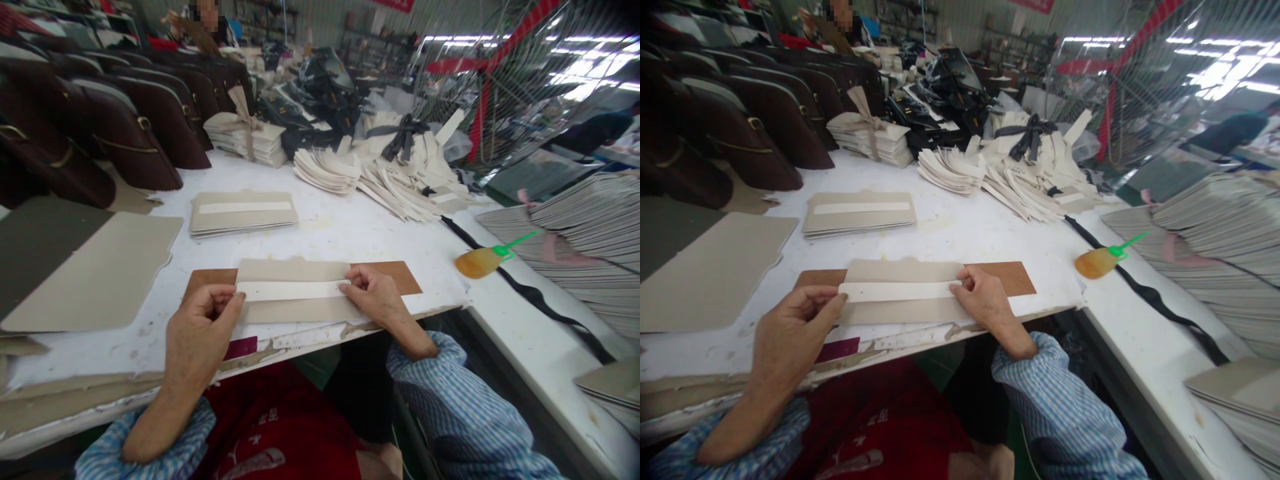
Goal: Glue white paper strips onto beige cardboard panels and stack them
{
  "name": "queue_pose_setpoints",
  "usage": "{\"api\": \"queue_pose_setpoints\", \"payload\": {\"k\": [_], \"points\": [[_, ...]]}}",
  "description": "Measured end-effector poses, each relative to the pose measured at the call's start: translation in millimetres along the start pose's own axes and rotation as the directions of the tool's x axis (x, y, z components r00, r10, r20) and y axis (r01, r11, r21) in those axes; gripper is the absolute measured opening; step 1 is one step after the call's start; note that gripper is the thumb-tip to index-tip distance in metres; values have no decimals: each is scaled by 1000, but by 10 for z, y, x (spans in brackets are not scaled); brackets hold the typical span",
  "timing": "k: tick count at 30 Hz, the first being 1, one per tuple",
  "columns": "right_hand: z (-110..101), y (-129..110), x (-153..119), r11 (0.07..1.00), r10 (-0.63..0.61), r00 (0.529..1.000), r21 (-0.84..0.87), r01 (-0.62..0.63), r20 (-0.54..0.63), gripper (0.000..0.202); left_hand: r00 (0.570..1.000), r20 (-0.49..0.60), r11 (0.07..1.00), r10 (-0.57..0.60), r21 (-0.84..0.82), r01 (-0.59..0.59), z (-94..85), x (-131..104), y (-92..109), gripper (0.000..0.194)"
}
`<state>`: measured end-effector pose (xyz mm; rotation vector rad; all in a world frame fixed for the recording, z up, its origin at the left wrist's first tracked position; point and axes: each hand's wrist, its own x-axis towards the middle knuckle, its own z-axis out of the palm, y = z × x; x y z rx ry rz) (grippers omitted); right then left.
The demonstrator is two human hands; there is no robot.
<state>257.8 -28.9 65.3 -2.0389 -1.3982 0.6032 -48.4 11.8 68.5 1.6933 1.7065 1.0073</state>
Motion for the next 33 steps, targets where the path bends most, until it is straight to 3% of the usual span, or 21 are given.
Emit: {"api": "queue_pose_setpoints", "payload": {"k": [17, 33], "points": [[52, 29, -21, 998, -29, 999, -58, 27, -33, 19, 999, -7, 995, -44, 91, 45, 39, 49, 43, 38], [13, -124, -46, 983, 29, 1000, -180, -27, 11, 14, 1000, 12, 991, -19, 131, 18, 46, 61, 1, 33]]}}
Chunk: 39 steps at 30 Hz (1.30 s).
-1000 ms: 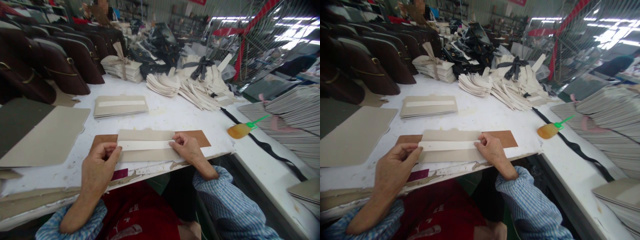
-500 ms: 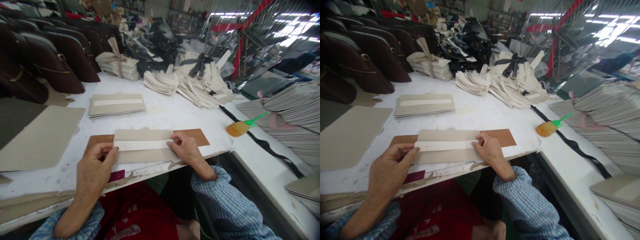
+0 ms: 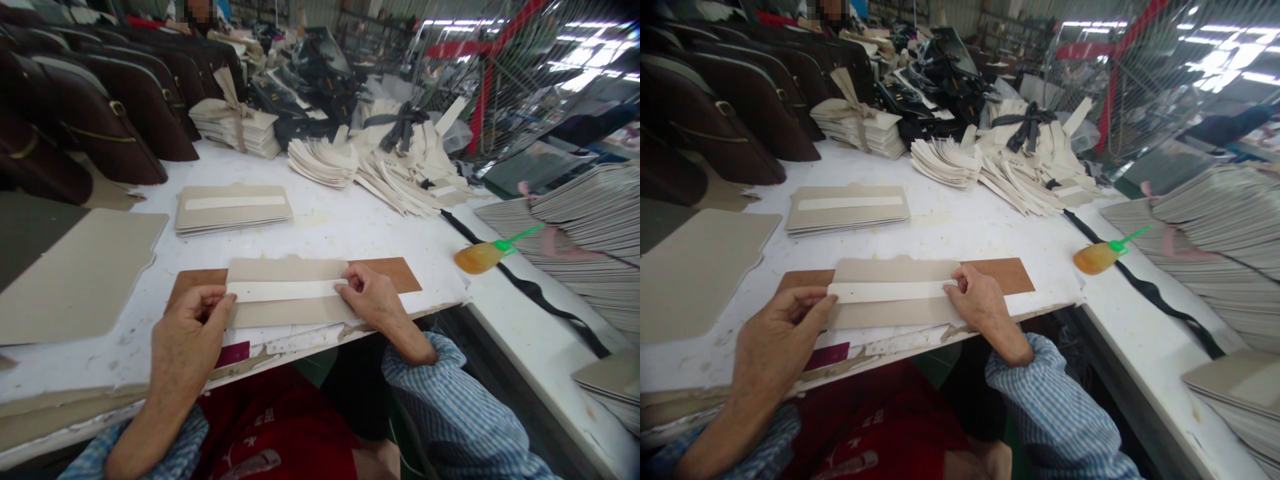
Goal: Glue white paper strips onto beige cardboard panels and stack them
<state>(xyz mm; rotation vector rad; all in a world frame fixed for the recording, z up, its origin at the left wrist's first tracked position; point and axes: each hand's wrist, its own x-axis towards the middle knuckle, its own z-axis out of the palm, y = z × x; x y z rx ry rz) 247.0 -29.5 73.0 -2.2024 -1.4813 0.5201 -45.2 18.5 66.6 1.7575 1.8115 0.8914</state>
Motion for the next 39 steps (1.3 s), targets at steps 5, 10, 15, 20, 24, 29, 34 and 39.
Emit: {"api": "queue_pose_setpoints", "payload": {"k": [5, 10, 15, 20, 24, 29, 34, 39], "points": [[-13, 4, 2, 999, -13, 1000, -38, 14, 14, 16, 1000, 5, 1000, 6, -21, -6, 17, 3, -26, 33], [-17, 29, -9, 999, -23, 1000, -44, 23, 8, 19, 996, -41, 995, 77, -65, -79, 16, -22, -62, 24], [-1, 80, -1, 998, -29, 999, -47, 30, 18, 25, 866, -79, 851, 493, -160, -499, -49, -156, 16, 3], [14, 121, 0, 999, -32, 999, -42, 33, 25, 37, 725, -37, 705, 687, -206, -679, -71, -212, 74, 13], [29, 154, 2, 998, -28, 999, -49, 29, 31, 40, 864, -107, 853, 493, -135, -503, -40, -160, 56, 8], [48, 189, 8, 998, -49, 999, -42, 50, 24, 38, 979, -62, 977, 193, -82, -197, 47, -71, 16, 15], [52, 212, 9, 997, -51, 998, -57, 52, 26, 37, 989, -14, 989, 145, 32, -144, 99, -16, 39, 16], [44, 212, 11, 997, -53, 998, -50, 55, 26, 41, 989, -3, 983, 148, 106, -147, 104, 1, 83, 12]]}}
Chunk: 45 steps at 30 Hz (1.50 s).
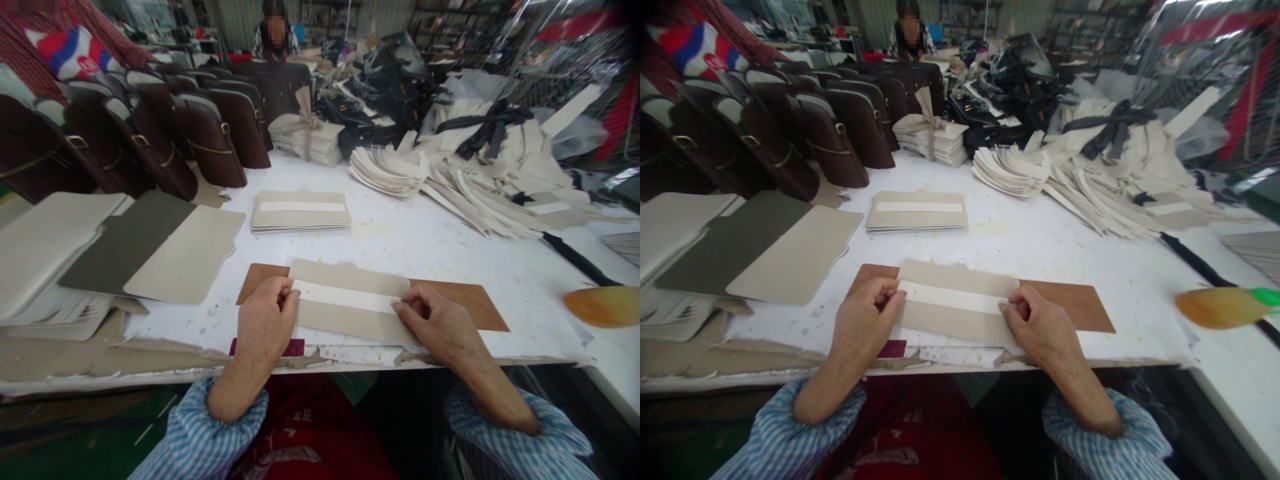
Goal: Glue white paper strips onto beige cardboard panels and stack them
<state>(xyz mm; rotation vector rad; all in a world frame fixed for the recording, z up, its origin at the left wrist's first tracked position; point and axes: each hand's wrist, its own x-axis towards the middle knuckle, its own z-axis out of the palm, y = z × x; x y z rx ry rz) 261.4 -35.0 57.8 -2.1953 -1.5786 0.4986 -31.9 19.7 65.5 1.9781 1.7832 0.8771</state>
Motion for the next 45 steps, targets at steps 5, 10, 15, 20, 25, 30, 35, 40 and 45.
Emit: {"api": "queue_pose_setpoints", "payload": {"k": [5, 10, 15, 20, 25, 30, 35, 40, 45], "points": [[-11, -24, 8, 1000, 19, 1000, -11, -19, 6, 41, 1000, 2, 999, 9, 39, -9, 19, 5, 4, 9], [-6, -8, 3, 1000, 4, 1000, -7, -4, 4, 40, 1000, 5, 997, 14, 70, -15, 27, 11, 7, 7], [6, 4, 8, 1000, 5, 1000, -12, -5, 4, 40, 1000, 13, 995, 27, 92, -28, 26, 20, 7, 7], [15, 16, 7, 1000, -10, 1000, -4, 10, -10, 38, 995, -23, 990, 96, 110, -93, 64, 14, -32, 15], [8, 6, -3, 1000, -2, 1000, -16, 2, -1, 39, 991, -19, 979, 130, 158, -125, 72, 3, -34, 8], [8, -10, 7, 1000, -12, 1000, -17, 12, -3, 38, 988, 22, 967, 151, 205, -152, 48, -9, -12, 12], [8, 17, 17, 1000, -18, 1000, -12, 18, 10, 38, 944, -3, 908, 329, 277, -315, 84, -18, -33, 21], [21, 40, 10, 996, -90, 996, -14, 90, 12, 34, 897, 168, 795, 409, 416, -441, 56, 11, -23, 18], [50, -10, -42, 959, -283, 957, -51, 280, -61, 25, 874, 356, 750, 331, 463, -472, -49, -37, 117, 39]]}}
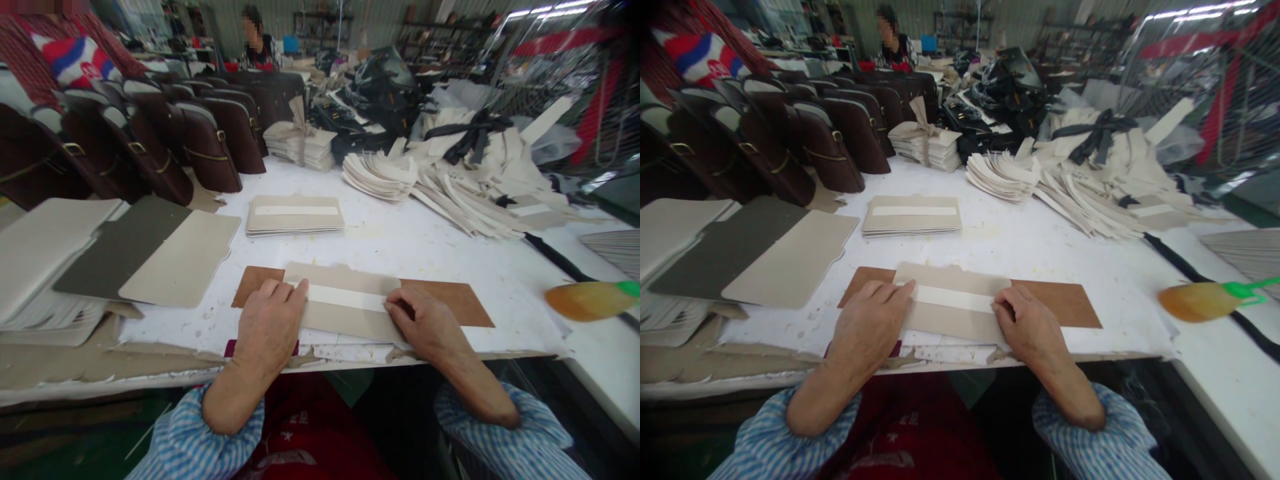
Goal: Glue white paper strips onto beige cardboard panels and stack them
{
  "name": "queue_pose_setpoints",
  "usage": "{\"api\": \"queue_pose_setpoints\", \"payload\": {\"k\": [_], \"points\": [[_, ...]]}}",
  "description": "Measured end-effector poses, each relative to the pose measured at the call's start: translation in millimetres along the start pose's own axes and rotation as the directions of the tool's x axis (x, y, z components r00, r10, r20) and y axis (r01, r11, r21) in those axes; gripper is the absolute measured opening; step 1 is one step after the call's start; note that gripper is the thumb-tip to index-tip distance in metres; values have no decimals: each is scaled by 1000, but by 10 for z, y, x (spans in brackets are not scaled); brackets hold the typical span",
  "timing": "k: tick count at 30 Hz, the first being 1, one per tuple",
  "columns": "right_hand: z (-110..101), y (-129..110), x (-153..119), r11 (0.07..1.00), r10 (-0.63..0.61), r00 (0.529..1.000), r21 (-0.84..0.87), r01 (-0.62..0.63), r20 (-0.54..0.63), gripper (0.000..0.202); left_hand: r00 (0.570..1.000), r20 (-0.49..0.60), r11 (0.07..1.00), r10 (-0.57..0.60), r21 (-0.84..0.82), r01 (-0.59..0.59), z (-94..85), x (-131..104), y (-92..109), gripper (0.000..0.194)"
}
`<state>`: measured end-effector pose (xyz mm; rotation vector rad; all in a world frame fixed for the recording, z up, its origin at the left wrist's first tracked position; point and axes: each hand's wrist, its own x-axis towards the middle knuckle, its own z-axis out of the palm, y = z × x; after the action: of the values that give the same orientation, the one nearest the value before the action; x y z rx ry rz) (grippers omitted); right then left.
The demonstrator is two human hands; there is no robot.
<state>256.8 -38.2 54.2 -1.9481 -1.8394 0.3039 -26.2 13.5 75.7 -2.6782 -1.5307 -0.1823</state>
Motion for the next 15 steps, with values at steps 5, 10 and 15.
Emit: {"api": "queue_pose_setpoints", "payload": {"k": [5, 10, 15], "points": [[-33, -196, -45, 932, -36, 989, -351, 85, 144, 30, 999, -43, 998, 15, 55, -13, -13, -118, 137, 53], [-66, -320, -166, 808, -96, 976, -557, 191, 194, 32, 983, -176, 997, 50, 61, -40, 63, -161, 149, 60], [-25, -295, -276, 776, -224, 967, -577, 254, 124, 47, 966, -251, 998, 56, 30, -50, 99, -181, 89, 55]]}}
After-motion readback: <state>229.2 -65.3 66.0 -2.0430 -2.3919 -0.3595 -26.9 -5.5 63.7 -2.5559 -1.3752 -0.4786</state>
